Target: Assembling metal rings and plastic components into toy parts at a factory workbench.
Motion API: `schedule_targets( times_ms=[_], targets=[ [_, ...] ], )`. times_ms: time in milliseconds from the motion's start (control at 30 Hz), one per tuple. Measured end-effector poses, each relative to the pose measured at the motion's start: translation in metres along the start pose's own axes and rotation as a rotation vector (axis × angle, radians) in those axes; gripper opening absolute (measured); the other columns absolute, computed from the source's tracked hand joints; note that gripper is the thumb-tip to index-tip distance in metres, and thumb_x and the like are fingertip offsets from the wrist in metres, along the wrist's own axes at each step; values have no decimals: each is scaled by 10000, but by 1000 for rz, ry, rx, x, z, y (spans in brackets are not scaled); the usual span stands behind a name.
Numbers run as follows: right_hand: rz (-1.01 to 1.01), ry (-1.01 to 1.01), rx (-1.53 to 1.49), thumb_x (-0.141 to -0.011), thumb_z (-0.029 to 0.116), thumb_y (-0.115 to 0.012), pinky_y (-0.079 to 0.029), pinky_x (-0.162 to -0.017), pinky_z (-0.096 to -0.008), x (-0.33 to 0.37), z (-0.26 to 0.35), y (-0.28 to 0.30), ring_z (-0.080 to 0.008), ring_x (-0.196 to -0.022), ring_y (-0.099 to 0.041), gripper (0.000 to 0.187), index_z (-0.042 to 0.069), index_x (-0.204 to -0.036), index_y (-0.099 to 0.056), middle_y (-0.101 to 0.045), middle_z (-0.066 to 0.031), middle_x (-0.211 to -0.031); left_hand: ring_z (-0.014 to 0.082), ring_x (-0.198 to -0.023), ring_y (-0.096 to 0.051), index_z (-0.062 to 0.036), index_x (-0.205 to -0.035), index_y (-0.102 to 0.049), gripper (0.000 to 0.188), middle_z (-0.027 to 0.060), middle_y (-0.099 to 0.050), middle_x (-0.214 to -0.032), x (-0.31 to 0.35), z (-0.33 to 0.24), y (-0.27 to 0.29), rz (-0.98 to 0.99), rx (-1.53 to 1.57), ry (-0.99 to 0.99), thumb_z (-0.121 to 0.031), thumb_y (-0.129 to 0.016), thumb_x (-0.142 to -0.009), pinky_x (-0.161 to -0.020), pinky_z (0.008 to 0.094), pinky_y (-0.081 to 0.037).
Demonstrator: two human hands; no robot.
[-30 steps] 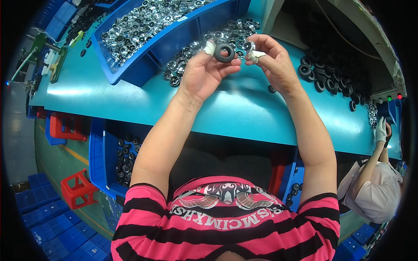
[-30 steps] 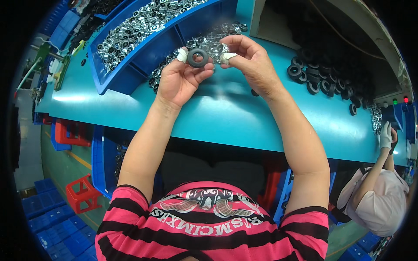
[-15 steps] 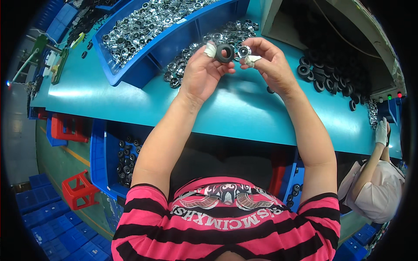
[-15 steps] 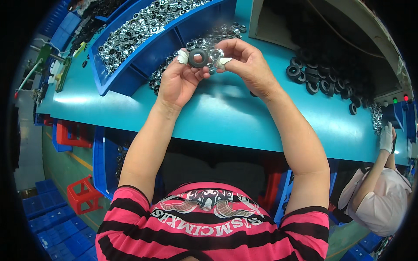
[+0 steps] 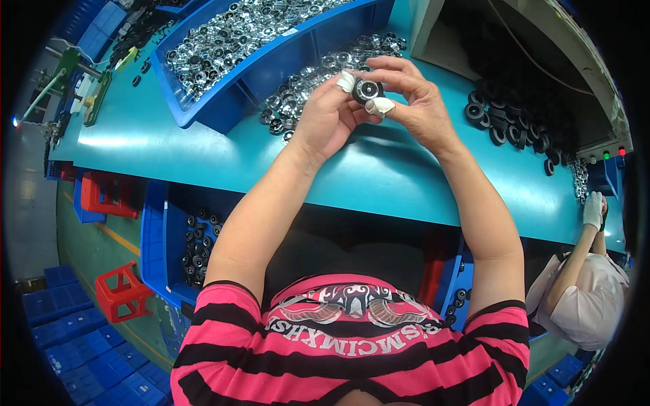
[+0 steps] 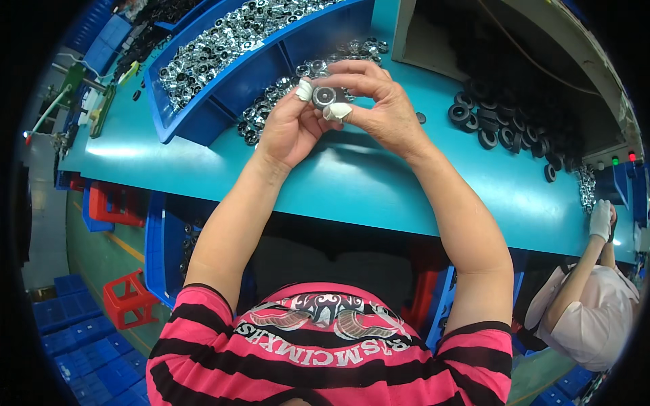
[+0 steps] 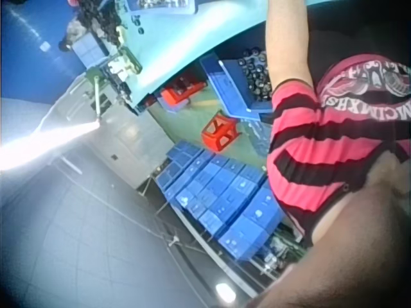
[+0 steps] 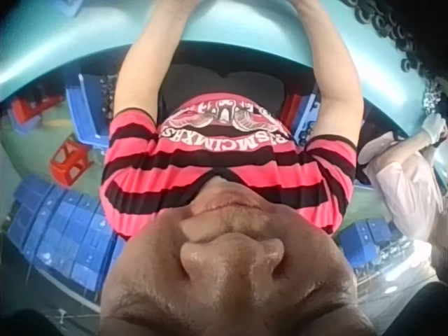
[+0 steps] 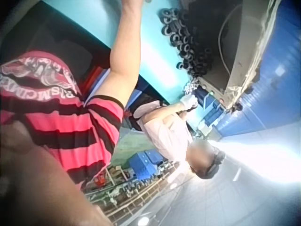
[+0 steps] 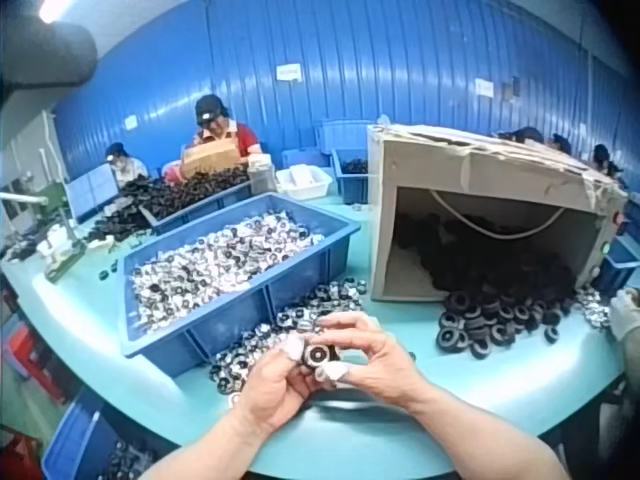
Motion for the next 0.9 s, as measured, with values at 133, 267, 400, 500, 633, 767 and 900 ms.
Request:
schedule_targets(
  times_ms=[133,267,400,500,633,767,900],
  targets=[
    [11,-27,-92,-819,214,-797,-503,-960,-367,-1,-6,-1,-179,-1168,-586,327,184,-1143,-764,-632,-36,-1279,223,-992,-675,6,-1280,-543,352,123,-664,-1130,1,-2,2,-44,-54,-21,-252,-407,-1084,-804,393,-593],
    [-20,38,28,-811,156,-784,-511,-946,-352,0,1,2,-187,-1139,-602,320,150,-1130,-758,-673,-44,-1194,220,-962,-675,9,-1236,-551,278,118,-656,-1089,0,-3,-4,-108,-47,-51,-189,-483,-1053,-797,386,-603],
    [-35,130,275,-797,96,-769,-524,-923,-327,2,11,-1,-188,-1107,-611,349,129,-1143,-742,-674,-45,-1189,194,-997,-666,26,-1234,-548,252,115,-661,-1113,2,-6,-9,-113,-268,-173,-91,-552,-1012,-844,349,-587],
    [7,49,147,-783,77,-766,-530,-916,-320,4,8,-1,-175,-1105,-608,447,125,-1223,-698,-644,-38,-1240,157,-1013,-652,25,-1218,-554,244,101,-668,-1108,5,-9,-13,-159,-383,-236,-40,-586,-985,-847,291,-567],
    [50,-153,-237,-819,39,-728,-552,-941,-337,5,-20,3,-199,-1146,-606,548,11,-1347,-586,-616,-108,-1249,119,-891,-647,-25,-1168,-595,202,64,-674,-1032,-3,-8,-7,-112,-393,-257,-28,-608,-966,-736,260,-553],
    [111,-212,-190,-879,41,-714,-558,-877,-300,7,-30,-12,-176,-1036,-659,396,-11,-1266,-647,-644,-93,-1166,115,-845,-642,-26,-1143,-607,184,43,-669,-973,9,-14,-5,-188,-426,-241,-29,-625,-959,-705,258,-544],
    [8,-134,-140,-851,65,-746,-534,-828,-266,10,-13,-7,-145,-944,-657,326,34,-1175,-733,-661,-73,-1139,84,-792,-609,-24,-1100,-620,153,30,-663,-929,7,-12,-11,-152,-448,-283,-7,-626,-949,-667,244,-519]
  ],
)
Point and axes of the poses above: each hand's wrist, its own x-axis away from the middle knuckle, its own y-axis out of the back of the hand, z = x × y, the point moved 6 cm from there along -x, towards the middle knuckle
